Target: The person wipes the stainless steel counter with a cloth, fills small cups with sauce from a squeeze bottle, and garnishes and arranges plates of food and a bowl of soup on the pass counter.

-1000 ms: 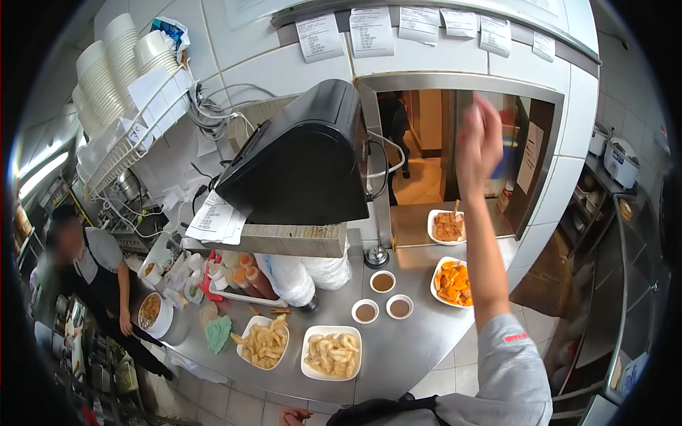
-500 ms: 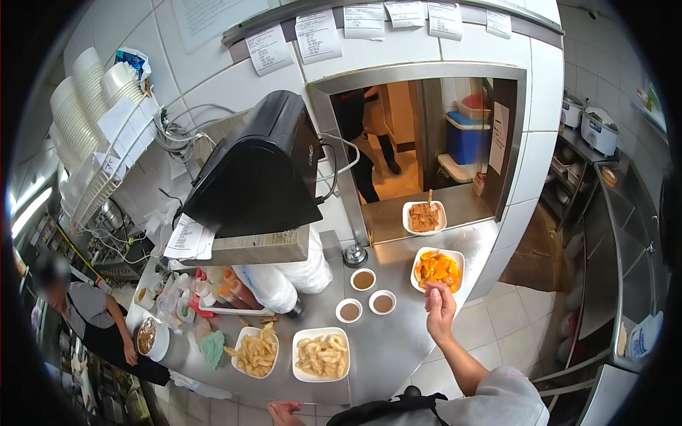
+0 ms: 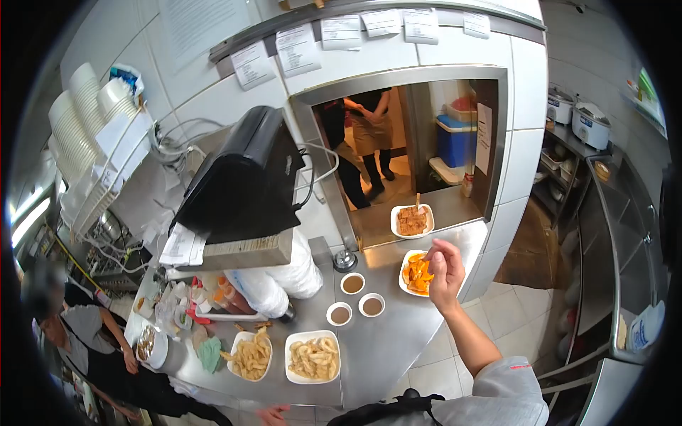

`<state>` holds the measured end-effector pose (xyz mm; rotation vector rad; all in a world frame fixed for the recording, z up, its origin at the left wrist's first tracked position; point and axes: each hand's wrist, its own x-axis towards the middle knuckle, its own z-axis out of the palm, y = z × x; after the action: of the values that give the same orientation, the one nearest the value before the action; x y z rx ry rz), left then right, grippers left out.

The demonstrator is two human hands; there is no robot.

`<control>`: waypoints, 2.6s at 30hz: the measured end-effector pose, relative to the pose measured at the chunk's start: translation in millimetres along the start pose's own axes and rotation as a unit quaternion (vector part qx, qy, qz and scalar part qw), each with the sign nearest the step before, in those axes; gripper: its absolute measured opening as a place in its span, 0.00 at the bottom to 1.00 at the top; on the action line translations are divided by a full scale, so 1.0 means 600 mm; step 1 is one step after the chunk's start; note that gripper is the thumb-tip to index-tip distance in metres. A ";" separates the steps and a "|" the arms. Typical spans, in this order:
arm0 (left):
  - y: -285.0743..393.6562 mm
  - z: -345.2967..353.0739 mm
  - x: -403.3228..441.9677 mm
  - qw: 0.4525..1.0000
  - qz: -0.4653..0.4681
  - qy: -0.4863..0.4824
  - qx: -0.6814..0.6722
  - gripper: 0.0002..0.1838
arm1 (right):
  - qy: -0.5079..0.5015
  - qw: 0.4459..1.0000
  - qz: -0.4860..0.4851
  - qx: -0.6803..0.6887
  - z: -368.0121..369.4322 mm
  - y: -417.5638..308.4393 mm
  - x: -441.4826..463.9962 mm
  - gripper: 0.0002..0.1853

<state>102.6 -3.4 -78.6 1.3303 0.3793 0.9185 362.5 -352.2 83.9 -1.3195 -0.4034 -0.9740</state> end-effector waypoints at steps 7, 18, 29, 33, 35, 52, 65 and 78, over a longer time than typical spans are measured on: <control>-0.006 -0.013 0.013 0.984 -0.069 0.138 0.084 0.19 | -0.014 0.996 0.081 0.036 0.029 -0.011 -0.039 0.13; 0.002 -0.092 0.069 0.962 -0.133 0.228 0.075 0.13 | -0.282 0.830 0.477 -0.063 0.057 0.037 -0.251 0.17; -0.025 -0.110 0.113 0.964 -0.253 -0.025 0.082 0.13 | -0.348 0.725 0.594 0.015 0.162 0.007 -0.388 0.24; -0.015 -0.131 0.144 0.970 -0.227 -0.017 0.089 0.13 | -0.417 0.731 0.522 -0.140 0.159 -0.009 -0.370 0.19; -0.021 -0.148 0.186 0.978 -0.151 0.008 0.141 0.12 | -0.369 0.828 0.288 -0.311 0.153 0.035 -0.363 0.14; -0.016 -0.249 0.363 0.972 -0.124 0.098 0.175 0.10 | -0.707 0.598 -0.151 -0.347 0.796 0.115 -0.451 0.09; 0.002 -0.212 0.155 0.923 -0.280 -0.259 0.046 0.12 | -0.533 0.829 -0.080 -0.147 0.627 -0.096 -0.305 0.15; -0.101 0.046 0.170 0.802 -0.389 -0.444 -0.093 0.21 | -0.025 0.940 0.171 -0.295 0.227 0.074 -0.337 0.08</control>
<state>205.7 57.2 -102.7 1.1181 0.0582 -0.3859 319.1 -154.3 -58.9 -1.8837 0.1021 -0.7898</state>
